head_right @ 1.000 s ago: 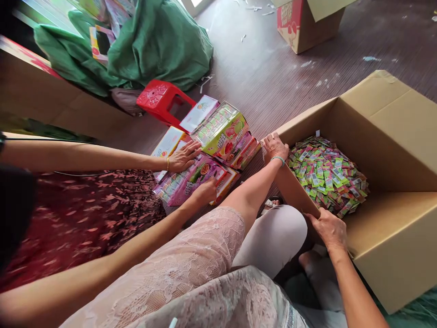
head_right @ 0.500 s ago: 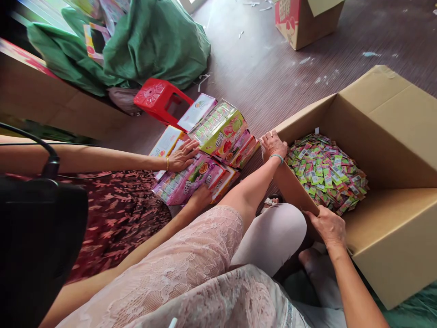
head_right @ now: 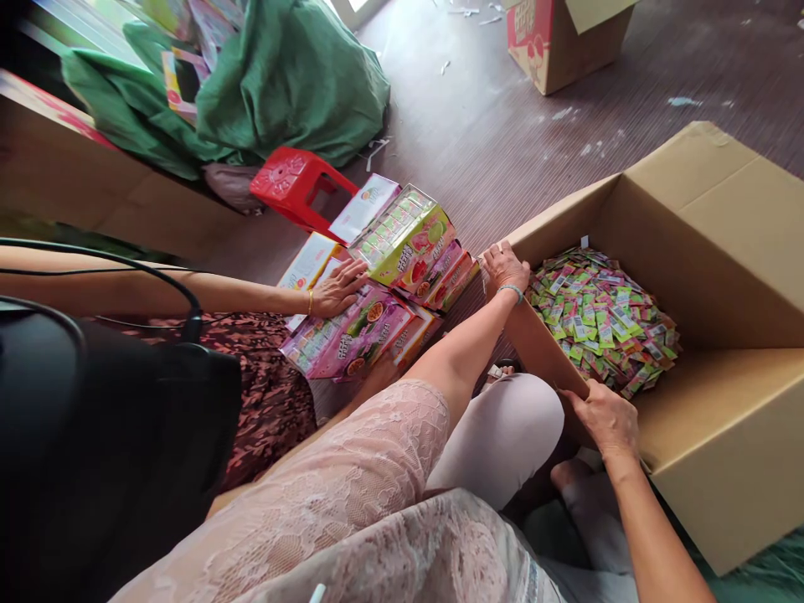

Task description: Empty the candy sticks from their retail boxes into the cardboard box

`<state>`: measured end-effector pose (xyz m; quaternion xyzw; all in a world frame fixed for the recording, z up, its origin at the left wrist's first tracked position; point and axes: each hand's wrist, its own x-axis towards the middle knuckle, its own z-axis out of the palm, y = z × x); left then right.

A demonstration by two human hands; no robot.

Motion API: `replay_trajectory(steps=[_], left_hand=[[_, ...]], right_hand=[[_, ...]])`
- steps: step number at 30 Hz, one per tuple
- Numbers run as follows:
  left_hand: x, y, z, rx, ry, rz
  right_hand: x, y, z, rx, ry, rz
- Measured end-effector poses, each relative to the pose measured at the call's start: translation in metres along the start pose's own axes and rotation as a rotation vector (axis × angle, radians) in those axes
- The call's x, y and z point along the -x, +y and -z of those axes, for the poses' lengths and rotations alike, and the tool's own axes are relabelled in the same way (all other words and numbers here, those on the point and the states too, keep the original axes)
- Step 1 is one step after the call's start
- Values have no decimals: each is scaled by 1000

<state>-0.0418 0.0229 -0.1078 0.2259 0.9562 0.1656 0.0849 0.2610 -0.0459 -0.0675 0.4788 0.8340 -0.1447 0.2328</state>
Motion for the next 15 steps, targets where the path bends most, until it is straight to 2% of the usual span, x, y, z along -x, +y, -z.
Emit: replay_trajectory(steps=[7,15], left_hand=[[0,0,2,17,15,-2],[-5,0,13,-2,-27,12]], right_hand=[[-3,-1,1,-8,-4,-1],[5,-6,8,32,8,26]])
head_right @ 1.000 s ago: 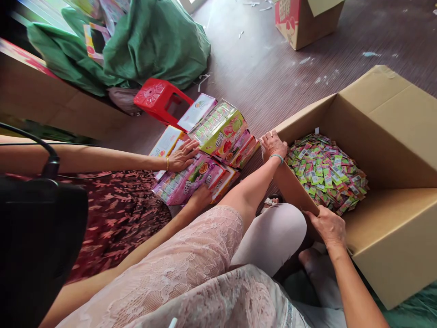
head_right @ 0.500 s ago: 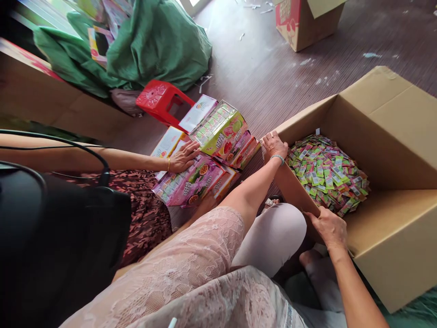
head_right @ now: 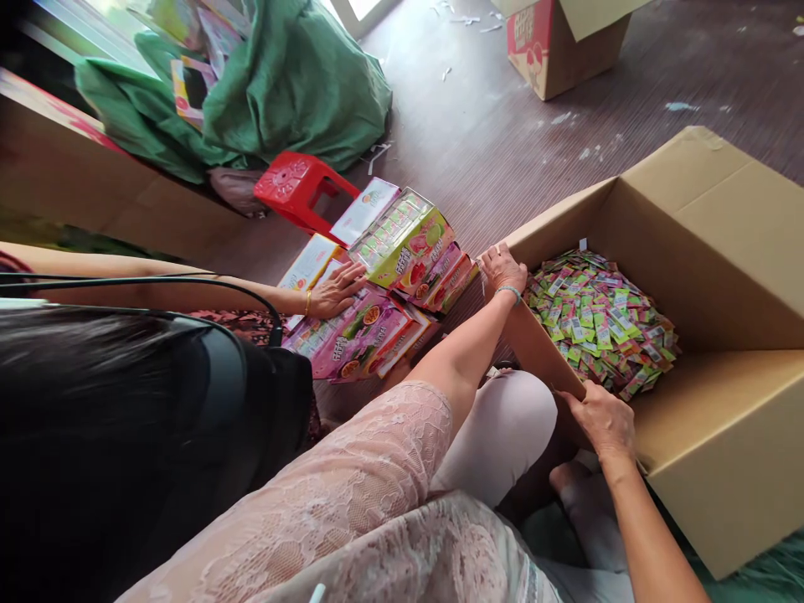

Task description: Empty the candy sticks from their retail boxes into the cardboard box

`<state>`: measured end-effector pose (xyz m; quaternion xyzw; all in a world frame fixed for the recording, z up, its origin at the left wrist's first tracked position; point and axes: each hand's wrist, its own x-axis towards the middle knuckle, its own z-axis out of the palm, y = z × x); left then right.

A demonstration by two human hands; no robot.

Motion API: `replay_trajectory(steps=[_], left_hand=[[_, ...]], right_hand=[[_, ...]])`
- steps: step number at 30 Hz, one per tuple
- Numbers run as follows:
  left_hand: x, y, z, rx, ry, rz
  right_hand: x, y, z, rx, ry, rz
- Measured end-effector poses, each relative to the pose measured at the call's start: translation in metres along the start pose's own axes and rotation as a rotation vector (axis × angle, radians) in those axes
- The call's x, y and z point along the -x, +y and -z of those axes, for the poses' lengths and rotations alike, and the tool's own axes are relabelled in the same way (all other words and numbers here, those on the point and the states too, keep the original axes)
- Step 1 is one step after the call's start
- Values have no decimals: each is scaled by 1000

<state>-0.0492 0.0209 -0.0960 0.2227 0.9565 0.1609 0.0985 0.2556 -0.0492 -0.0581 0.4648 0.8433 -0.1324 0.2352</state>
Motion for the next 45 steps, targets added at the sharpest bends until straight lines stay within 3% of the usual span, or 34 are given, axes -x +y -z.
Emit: replay_trajectory(steps=[16,35,42,45], left_hand=[[3,1,9,11,4,12],[2,-3,1,-24,33,-11],[28,-11,25,-4,-47,-77],[49,-16,54,87,-218,-45]], right_hand=[[2,1,2,-25,-27,-8],[1,-1,0,5,-9,8],[-3,5,-17,-66,41,57],[-9,8,-20,-89,34,53]])
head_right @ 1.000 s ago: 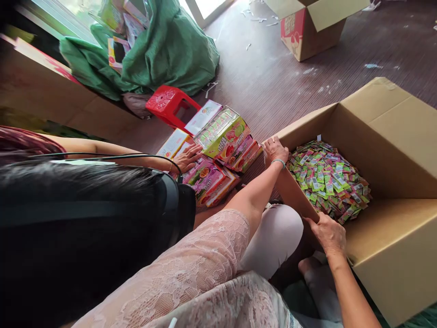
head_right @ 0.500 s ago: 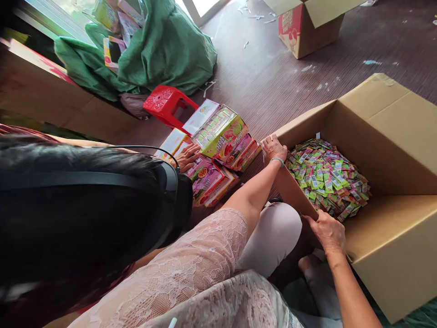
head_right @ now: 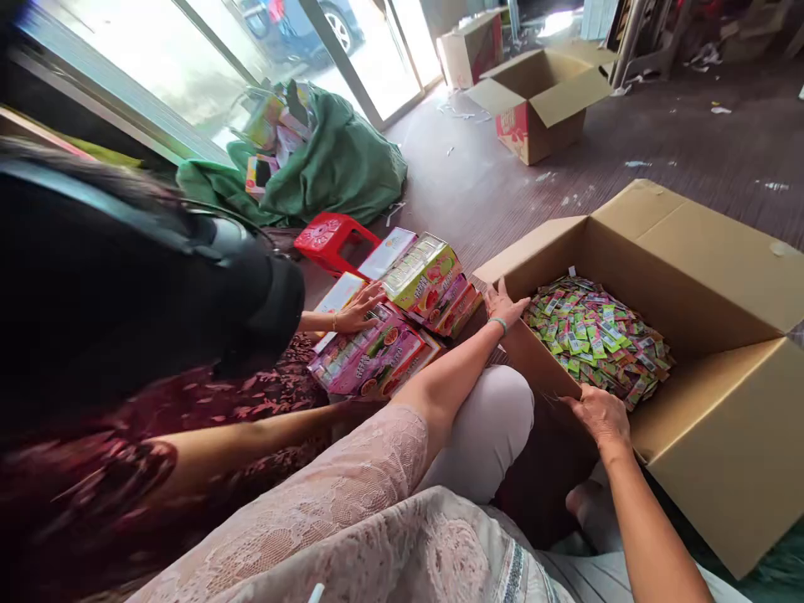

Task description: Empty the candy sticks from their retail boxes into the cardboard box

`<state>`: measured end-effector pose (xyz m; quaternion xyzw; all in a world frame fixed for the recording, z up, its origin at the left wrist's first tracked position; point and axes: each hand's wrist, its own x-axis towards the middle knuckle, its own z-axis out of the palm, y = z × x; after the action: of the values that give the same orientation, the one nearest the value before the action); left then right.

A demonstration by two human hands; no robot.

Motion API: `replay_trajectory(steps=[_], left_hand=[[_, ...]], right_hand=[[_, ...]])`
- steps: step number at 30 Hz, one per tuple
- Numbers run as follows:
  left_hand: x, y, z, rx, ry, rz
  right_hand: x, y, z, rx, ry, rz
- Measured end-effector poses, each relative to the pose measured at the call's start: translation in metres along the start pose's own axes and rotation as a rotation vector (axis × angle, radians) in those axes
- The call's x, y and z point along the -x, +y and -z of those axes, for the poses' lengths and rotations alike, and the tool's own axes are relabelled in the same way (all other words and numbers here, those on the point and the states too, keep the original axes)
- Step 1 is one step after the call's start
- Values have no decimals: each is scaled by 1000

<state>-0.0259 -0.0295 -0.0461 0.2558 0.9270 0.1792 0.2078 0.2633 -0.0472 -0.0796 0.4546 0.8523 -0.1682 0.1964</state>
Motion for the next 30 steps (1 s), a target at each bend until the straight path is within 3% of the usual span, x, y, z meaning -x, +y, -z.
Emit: replay_trajectory(steps=[2,4,6,9,12,14,17,21,26,30], left_hand=[[25,-4,25,65,-163,-27],[60,-11,55,126,-253,-110],[103,-22,85,180,-213,-267],[172,-50,115,195,-32,-540],[218,-91,124,150,10,-684],[230,-124,123,107,41,-721],[224,-176,120,43,168,-658],[192,-222,119,-92,313,-331],[142,-236,106,-314,185,23],[107,-247,104,-346,101,83]], right_hand=[[-3,0,1,-26,-18,-10],[-6,-1,5,-62,-40,-18],[-6,-4,10,-89,-58,-36],[-5,-7,16,-93,-71,-58],[-5,-8,13,-62,-59,-43],[-4,-10,6,-30,-52,-22],[5,-13,-7,4,-45,11],[27,-14,-19,-29,-40,18],[45,-3,-40,-91,-26,-51],[52,7,-57,-126,-21,-80]])
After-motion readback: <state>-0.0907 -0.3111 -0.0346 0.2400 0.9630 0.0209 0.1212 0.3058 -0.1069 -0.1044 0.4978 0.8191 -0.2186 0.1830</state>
